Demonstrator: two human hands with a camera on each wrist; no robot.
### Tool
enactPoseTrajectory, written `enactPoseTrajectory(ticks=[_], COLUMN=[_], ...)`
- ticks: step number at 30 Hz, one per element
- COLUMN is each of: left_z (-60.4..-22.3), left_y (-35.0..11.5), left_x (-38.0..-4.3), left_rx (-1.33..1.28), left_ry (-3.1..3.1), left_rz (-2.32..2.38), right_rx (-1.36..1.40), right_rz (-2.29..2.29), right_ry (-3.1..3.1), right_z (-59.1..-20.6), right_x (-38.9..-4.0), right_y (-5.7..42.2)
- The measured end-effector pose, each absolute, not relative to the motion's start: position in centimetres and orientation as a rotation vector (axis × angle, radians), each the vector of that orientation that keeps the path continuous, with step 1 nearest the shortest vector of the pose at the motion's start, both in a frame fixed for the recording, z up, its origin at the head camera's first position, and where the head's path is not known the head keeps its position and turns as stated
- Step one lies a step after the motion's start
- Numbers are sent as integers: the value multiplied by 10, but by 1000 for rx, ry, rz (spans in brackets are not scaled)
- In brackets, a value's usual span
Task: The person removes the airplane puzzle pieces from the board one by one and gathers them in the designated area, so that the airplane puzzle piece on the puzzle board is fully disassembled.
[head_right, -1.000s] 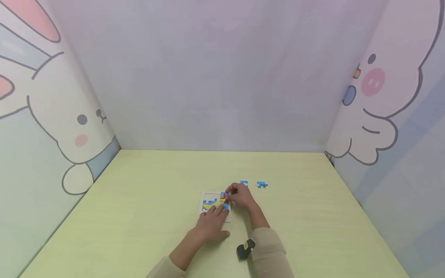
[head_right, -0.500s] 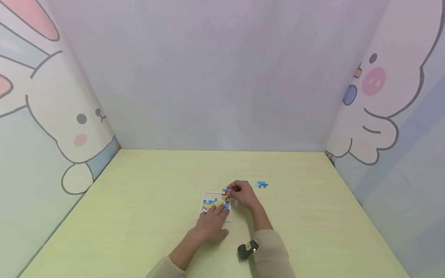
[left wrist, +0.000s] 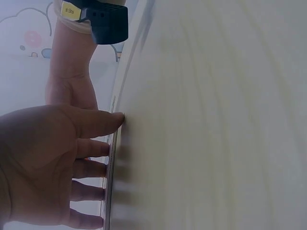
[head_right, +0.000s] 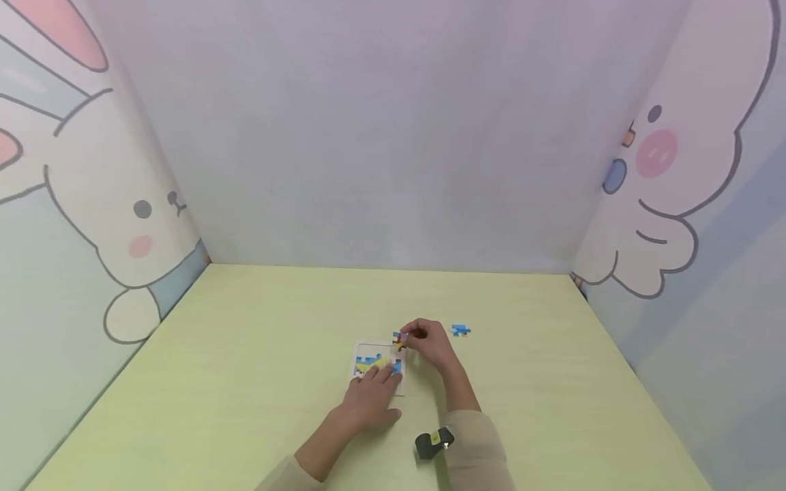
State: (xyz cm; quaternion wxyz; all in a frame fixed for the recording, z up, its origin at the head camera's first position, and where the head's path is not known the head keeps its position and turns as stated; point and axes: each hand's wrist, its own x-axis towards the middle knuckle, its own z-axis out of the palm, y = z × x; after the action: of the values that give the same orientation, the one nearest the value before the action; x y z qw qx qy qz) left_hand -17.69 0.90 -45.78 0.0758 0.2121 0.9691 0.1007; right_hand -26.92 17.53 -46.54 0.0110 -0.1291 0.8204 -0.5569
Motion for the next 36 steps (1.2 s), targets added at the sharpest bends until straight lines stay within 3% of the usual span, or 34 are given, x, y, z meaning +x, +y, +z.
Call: enactPoseTrajectory(ticks=[36], left_z=[-464], left_y=[8], left_x=[-177], left_rx=[620], left_ry=[2922], left_rz=[287], right_rx=[-94], right_rz=[-1624], right_ry=[2691], right_z=[-465], right_x=[-256], right_y=[276])
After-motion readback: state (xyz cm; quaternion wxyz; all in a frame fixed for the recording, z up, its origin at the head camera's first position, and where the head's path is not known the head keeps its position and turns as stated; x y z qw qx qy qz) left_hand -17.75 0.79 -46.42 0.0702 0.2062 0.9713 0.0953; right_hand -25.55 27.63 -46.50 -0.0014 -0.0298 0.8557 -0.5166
